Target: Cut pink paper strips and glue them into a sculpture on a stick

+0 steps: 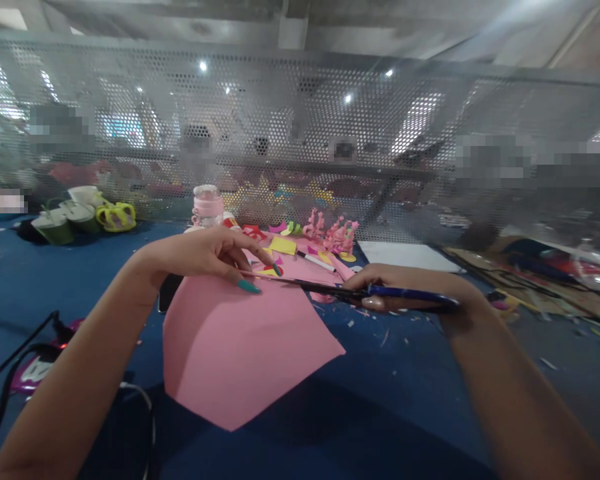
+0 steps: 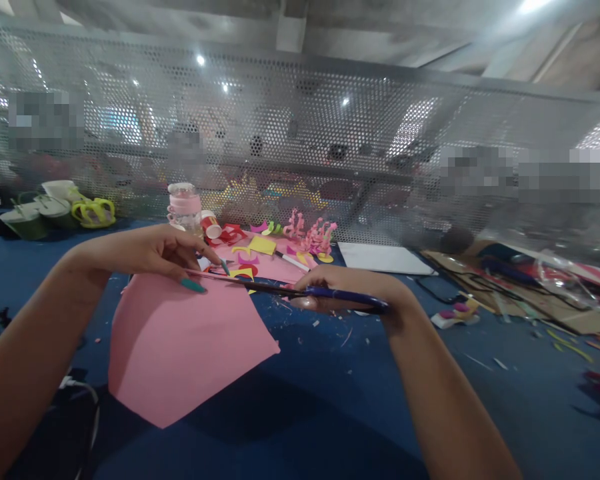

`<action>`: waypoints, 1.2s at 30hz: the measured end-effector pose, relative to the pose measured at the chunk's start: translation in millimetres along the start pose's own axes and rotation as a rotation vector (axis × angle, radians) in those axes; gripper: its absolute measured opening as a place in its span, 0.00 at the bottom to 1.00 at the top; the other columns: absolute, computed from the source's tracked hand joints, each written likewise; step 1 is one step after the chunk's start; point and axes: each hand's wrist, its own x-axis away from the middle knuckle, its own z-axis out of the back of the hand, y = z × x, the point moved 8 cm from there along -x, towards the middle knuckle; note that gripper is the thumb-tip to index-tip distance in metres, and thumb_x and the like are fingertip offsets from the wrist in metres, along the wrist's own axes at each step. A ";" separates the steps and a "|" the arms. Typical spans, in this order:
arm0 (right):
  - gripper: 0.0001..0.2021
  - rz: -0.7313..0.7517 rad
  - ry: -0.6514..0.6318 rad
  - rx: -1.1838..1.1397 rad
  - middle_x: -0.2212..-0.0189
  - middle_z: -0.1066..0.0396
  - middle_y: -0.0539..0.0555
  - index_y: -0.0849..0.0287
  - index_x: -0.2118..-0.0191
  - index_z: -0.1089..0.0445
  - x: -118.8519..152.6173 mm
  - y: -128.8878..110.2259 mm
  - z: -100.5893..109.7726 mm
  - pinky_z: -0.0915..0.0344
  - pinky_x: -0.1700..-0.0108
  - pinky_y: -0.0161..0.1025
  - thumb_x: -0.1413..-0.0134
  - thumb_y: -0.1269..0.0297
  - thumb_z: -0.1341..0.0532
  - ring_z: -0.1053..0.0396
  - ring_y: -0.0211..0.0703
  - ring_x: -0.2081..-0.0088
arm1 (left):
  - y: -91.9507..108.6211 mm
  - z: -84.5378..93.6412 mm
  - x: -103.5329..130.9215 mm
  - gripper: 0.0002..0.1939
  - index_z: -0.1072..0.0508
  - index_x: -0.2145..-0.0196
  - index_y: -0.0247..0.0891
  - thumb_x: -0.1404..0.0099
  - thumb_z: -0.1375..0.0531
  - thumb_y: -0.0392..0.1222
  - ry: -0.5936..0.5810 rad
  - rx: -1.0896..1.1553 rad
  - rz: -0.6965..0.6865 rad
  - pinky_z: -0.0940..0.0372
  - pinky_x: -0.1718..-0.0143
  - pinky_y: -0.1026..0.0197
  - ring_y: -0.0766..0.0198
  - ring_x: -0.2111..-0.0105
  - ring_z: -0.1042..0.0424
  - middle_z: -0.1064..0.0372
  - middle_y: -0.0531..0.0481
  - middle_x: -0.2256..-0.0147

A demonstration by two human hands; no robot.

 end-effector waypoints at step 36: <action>0.23 -0.052 -0.240 0.400 0.85 0.51 0.45 0.61 0.80 0.39 6.9 12.0 0.9 0.55 0.81 0.32 0.57 0.42 0.48 0.54 0.31 0.82 | -5.5 1.2 -5.7 0.19 0.29 0.58 0.41 0.49 0.40 0.34 0.012 -0.151 -0.008 0.38 0.67 0.67 0.64 0.65 0.29 0.28 0.50 0.66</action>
